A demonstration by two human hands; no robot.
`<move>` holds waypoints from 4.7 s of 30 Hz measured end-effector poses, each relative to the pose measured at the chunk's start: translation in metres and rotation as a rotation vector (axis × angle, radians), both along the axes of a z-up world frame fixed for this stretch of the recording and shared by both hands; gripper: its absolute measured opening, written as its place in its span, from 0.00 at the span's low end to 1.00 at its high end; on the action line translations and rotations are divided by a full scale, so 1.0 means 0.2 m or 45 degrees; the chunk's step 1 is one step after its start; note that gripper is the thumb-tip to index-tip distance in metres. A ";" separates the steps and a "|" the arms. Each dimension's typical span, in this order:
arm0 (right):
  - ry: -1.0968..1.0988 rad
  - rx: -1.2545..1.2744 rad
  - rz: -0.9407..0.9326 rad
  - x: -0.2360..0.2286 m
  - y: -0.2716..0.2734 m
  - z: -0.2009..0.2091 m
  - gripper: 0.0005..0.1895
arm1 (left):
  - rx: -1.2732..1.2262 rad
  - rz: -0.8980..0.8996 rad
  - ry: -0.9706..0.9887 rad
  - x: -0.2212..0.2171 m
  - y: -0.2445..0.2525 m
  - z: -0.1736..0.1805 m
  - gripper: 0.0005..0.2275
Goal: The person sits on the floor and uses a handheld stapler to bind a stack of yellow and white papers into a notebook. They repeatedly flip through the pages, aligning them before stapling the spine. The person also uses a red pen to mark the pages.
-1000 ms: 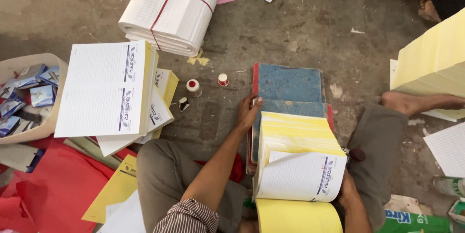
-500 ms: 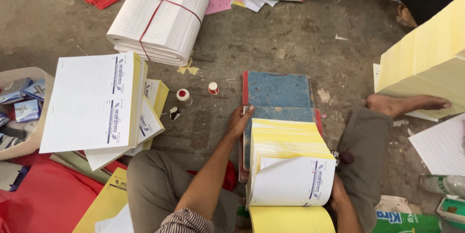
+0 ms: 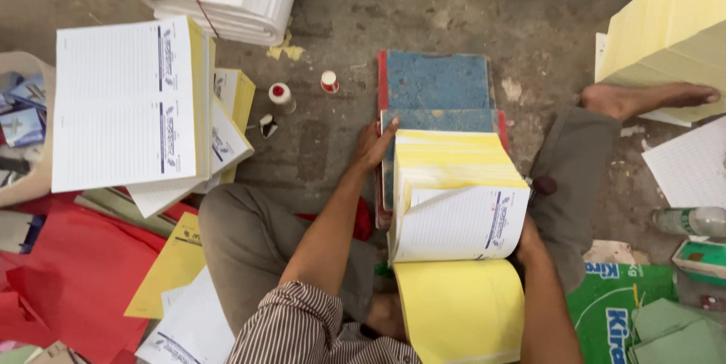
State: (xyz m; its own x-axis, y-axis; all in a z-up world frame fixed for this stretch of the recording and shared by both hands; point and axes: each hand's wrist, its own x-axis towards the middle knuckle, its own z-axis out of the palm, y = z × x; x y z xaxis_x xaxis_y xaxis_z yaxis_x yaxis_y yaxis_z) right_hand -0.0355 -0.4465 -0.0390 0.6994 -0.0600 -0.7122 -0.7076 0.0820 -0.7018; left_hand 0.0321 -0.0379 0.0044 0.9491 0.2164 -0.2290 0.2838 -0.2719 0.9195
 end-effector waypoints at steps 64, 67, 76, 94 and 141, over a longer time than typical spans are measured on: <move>-0.228 0.122 0.104 -0.31 0.08 0.61 0.42 | -0.136 0.267 -0.055 -0.37 0.00 0.10 0.37; -0.366 -0.002 0.196 -0.35 0.05 0.78 0.45 | -0.268 0.244 -0.253 -0.69 -0.13 0.22 0.37; -0.403 0.556 0.289 -0.27 0.23 0.80 0.50 | -0.316 0.049 0.112 -1.15 -0.51 0.34 0.39; -0.962 -0.718 0.502 -0.61 0.63 1.01 0.35 | 0.226 0.154 -0.283 -1.04 -0.41 0.71 0.36; -1.147 -1.544 0.641 0.08 -0.02 0.53 0.13 | 1.071 -0.179 -1.070 -1.16 -0.36 0.64 0.19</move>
